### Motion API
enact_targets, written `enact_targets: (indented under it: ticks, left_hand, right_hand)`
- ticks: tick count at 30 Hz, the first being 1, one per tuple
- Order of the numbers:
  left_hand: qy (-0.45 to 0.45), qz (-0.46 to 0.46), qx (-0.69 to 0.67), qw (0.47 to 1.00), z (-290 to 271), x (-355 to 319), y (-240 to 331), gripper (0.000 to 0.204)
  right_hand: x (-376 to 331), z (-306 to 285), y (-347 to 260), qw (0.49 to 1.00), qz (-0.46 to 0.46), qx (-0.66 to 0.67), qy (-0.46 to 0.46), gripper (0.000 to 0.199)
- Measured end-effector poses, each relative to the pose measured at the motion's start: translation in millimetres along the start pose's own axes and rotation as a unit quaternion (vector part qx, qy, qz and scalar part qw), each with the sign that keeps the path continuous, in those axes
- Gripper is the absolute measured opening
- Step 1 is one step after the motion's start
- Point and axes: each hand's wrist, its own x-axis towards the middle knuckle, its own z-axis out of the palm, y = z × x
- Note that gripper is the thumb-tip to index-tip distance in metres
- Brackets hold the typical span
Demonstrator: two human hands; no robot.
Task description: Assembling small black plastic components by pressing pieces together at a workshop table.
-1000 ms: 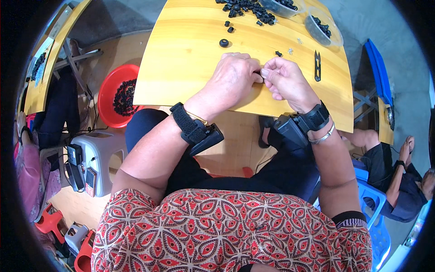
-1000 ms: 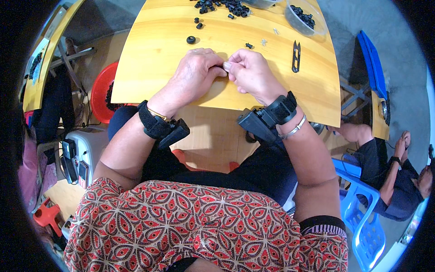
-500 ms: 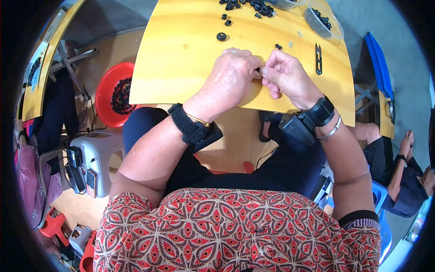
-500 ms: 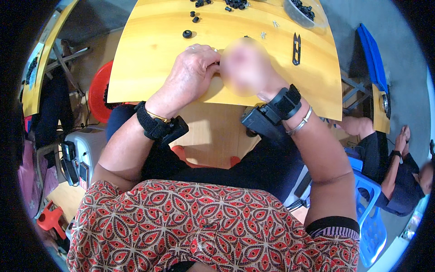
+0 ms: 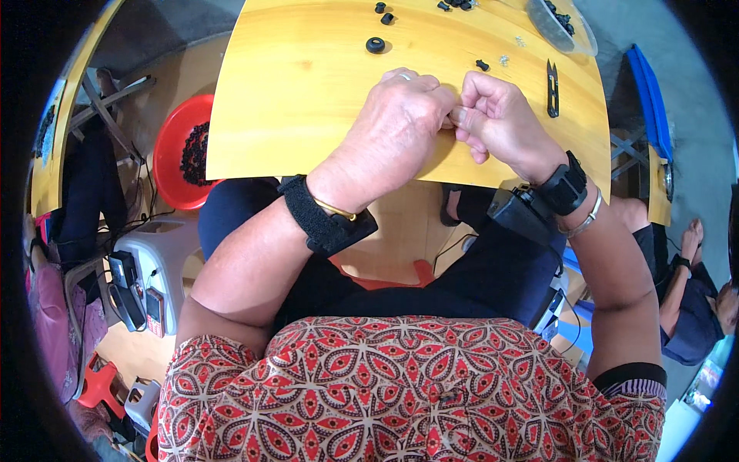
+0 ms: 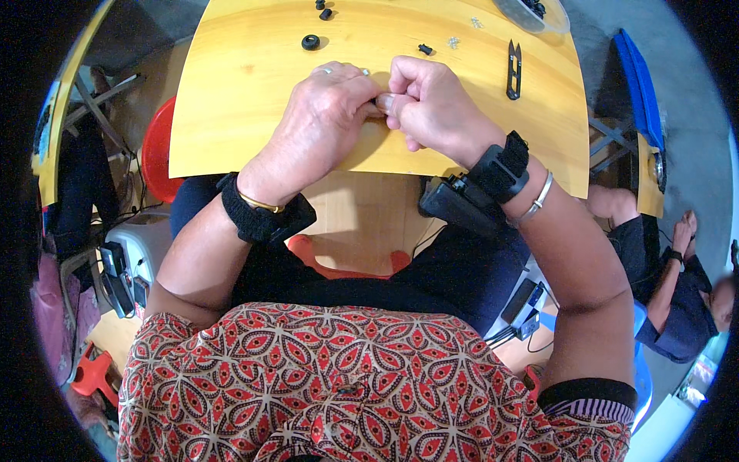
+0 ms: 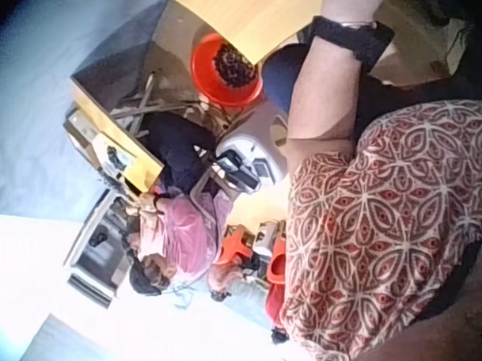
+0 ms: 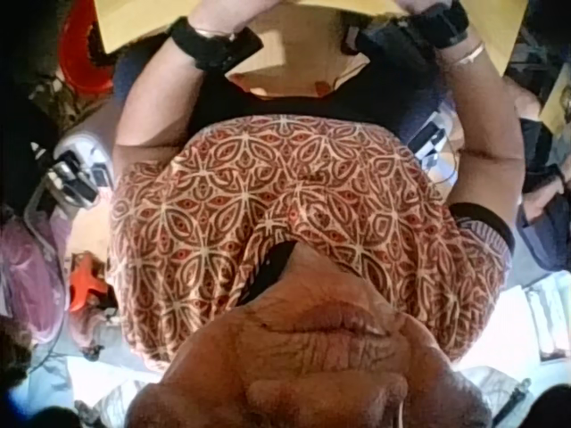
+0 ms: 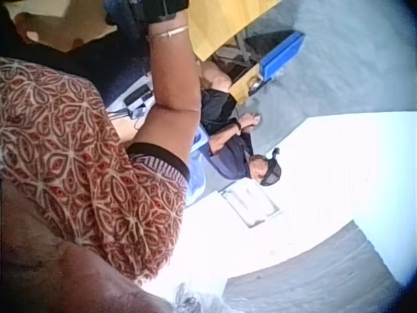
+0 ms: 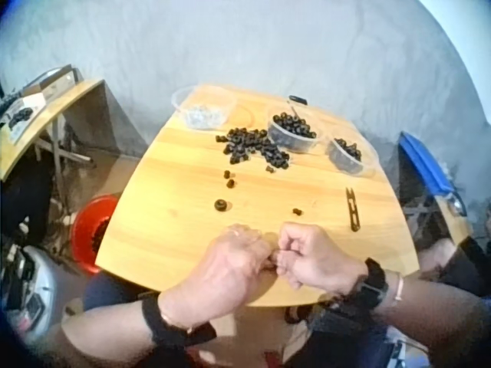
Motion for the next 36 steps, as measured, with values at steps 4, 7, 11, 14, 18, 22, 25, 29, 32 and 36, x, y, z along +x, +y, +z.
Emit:
enact_targets:
  ticks: [4,7,11,14,18,22,25,29,32,36]
  left_hand:
    - [-0.004,0.000,0.011,1.000,0,-1,-1,0.006]
    - [0.003,-0.008,-0.018,1.000,4,-1,-3,0.007]
    - [0.006,-0.032,-0.031,0.999,1,2,-3,0.006]
    - [-0.002,-0.087,-0.059,0.994,-6,8,2,0.006]
    - [-0.058,-0.319,-0.390,0.862,-27,11,11,0.016]
    - [-0.092,-0.355,-0.579,0.728,-30,5,17,0.020]
    - [-0.105,-0.345,-0.674,0.645,-28,2,18,0.021]
    - [-0.111,-0.344,-0.743,0.564,-28,1,18,0.020]
    - [-0.103,-0.366,-0.744,0.550,-28,-1,21,0.020]
    - [-0.081,-0.363,-0.755,0.539,-22,0,26,0.020]
  right_hand:
    - [4,3,1,1.000,-0.012,-0.027,-0.008,0.016]
    - [3,1,4,0.998,-0.021,-0.061,-0.005,0.016]
    - [2,-2,3,1.000,-0.013,0.018,-0.008,0.009]
    - [-3,-8,15,0.995,-0.034,0.092,0.032,0.007]
    - [-30,3,7,0.969,-0.203,0.109,0.094,0.021]
    - [-29,7,6,0.939,-0.330,-0.007,0.091,0.026]
    - [-36,6,0,0.955,-0.285,0.022,0.081,0.024]
    - [-39,7,-5,0.950,-0.273,0.145,0.045,0.017]
    - [-39,6,-2,0.950,-0.265,0.162,0.028,0.013]
    - [-35,7,-3,0.951,-0.267,0.152,0.046,0.011]
